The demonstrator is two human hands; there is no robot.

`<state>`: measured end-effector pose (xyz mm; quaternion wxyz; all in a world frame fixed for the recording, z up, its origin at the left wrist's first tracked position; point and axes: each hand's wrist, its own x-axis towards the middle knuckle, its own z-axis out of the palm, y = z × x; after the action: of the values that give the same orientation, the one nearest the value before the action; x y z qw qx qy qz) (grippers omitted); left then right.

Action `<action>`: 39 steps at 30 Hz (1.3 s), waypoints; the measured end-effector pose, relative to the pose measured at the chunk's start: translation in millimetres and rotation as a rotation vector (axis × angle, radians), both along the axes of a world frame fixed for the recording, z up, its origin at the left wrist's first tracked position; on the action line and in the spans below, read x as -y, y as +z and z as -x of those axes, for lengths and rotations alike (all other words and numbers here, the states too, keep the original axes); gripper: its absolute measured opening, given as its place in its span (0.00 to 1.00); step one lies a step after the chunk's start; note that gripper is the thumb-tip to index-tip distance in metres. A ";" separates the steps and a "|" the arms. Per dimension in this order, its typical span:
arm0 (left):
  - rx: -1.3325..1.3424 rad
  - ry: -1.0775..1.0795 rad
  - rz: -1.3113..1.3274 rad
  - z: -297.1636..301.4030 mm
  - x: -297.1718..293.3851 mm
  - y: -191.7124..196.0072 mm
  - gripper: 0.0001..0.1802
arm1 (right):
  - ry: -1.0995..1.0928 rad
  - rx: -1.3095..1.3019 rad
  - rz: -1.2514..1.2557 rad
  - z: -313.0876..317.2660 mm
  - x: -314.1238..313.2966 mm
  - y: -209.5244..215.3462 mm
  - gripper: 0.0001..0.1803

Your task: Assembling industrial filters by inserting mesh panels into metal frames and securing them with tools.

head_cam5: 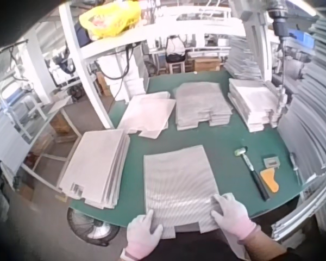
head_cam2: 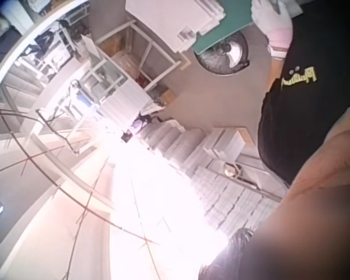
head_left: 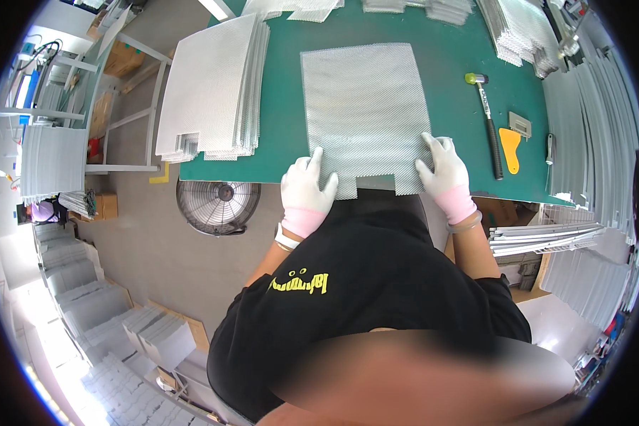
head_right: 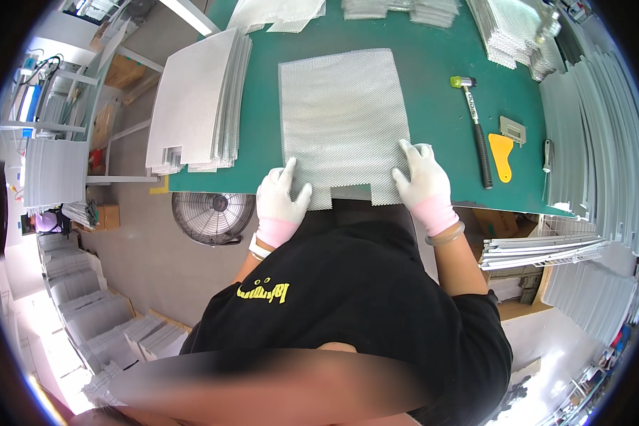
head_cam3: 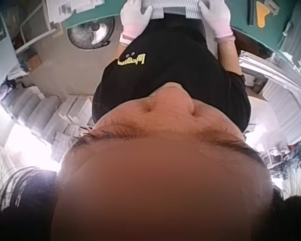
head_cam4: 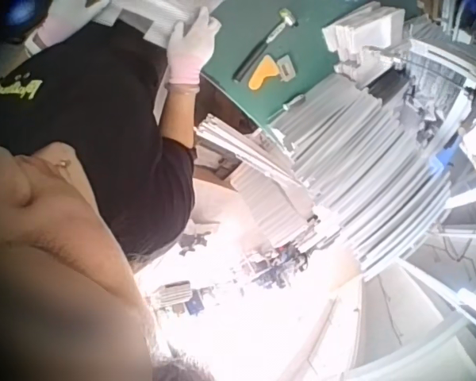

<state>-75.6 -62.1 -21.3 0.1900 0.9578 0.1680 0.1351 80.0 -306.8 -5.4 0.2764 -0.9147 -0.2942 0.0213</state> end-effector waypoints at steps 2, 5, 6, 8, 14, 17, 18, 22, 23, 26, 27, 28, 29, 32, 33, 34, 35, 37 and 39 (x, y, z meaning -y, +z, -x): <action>-0.019 0.009 0.007 -0.6 -0.4 0.9 0.32 | 0.000 0.006 0.021 -0.4 -2.3 3.4 0.29; -0.105 0.044 0.005 -3.4 -0.1 11.8 0.31 | -0.053 -0.035 0.144 0.9 -7.4 11.8 0.28; -0.098 0.038 0.005 -4.5 -0.3 16.0 0.31 | -0.047 -0.023 0.176 0.9 -7.8 12.9 0.28; -0.186 0.087 0.061 -5.7 -0.9 22.3 0.34 | -0.049 -0.001 0.209 0.6 -9.2 16.8 0.28; -0.175 -0.119 -0.126 -9.4 -19.0 1.9 0.38 | 0.082 0.018 0.328 -19.4 -9.8 34.4 0.23; -0.187 -0.130 -0.118 -17.0 -26.7 6.1 0.37 | 0.075 0.240 0.182 -93.6 -13.1 40.9 0.22; -0.188 -0.138 -0.128 -19.8 -29.1 6.9 0.37 | 0.008 0.352 0.083 -132.7 -22.3 43.4 0.22; -0.161 -0.199 -0.132 -45.6 -38.8 10.2 0.36 | -0.409 0.416 0.199 -323.0 -46.1 60.1 0.32; -0.171 -0.203 -0.145 -48.0 -40.1 9.6 0.36 | -0.532 0.334 0.287 -352.2 -55.4 61.0 0.34; -0.178 -0.203 -0.148 -48.2 -39.9 9.4 0.36 | -0.526 0.062 0.471 -398.5 -73.8 59.9 0.32; -0.188 -0.182 -0.132 -44.2 -40.7 8.4 0.36 | -0.446 0.022 0.574 -385.4 -91.7 73.4 0.29; -0.189 -0.167 -0.133 -42.4 -41.3 8.2 0.36 | -0.431 0.026 0.571 -375.1 -108.7 86.9 0.29; -0.187 -0.165 -0.127 -41.6 -39.3 9.4 0.37 | -0.399 0.199 0.625 -366.0 -114.1 99.2 0.27; -0.170 -0.171 -0.133 -43.8 -35.2 9.7 0.37 | -0.424 0.496 0.530 -390.3 -117.3 100.6 0.21; -0.160 -0.179 -0.141 -46.6 -34.4 11.2 0.37 | -0.361 0.540 0.176 -403.9 -108.8 104.3 0.21; -0.148 -0.188 -0.150 -49.5 -33.7 12.4 0.36 | -0.291 0.577 -0.177 -415.8 -95.4 108.2 0.21; -0.144 -0.202 -0.148 -52.2 -34.3 11.7 0.36 | -0.035 0.294 -0.774 -426.1 -71.4 120.9 0.31; -0.109 -0.171 -0.138 -50.3 -36.6 10.7 0.35 | -0.039 0.073 -1.241 -381.0 -85.0 152.2 0.26; -0.094 -0.164 -0.137 -50.4 -37.6 9.1 0.34 | -0.002 -0.119 -1.427 -348.7 -85.3 174.6 0.27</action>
<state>-25.2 -24.4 -12.2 0.1265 0.9844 0.0884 0.0850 428.8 -221.4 169.1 0.8228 -0.5086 -0.2198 -0.1267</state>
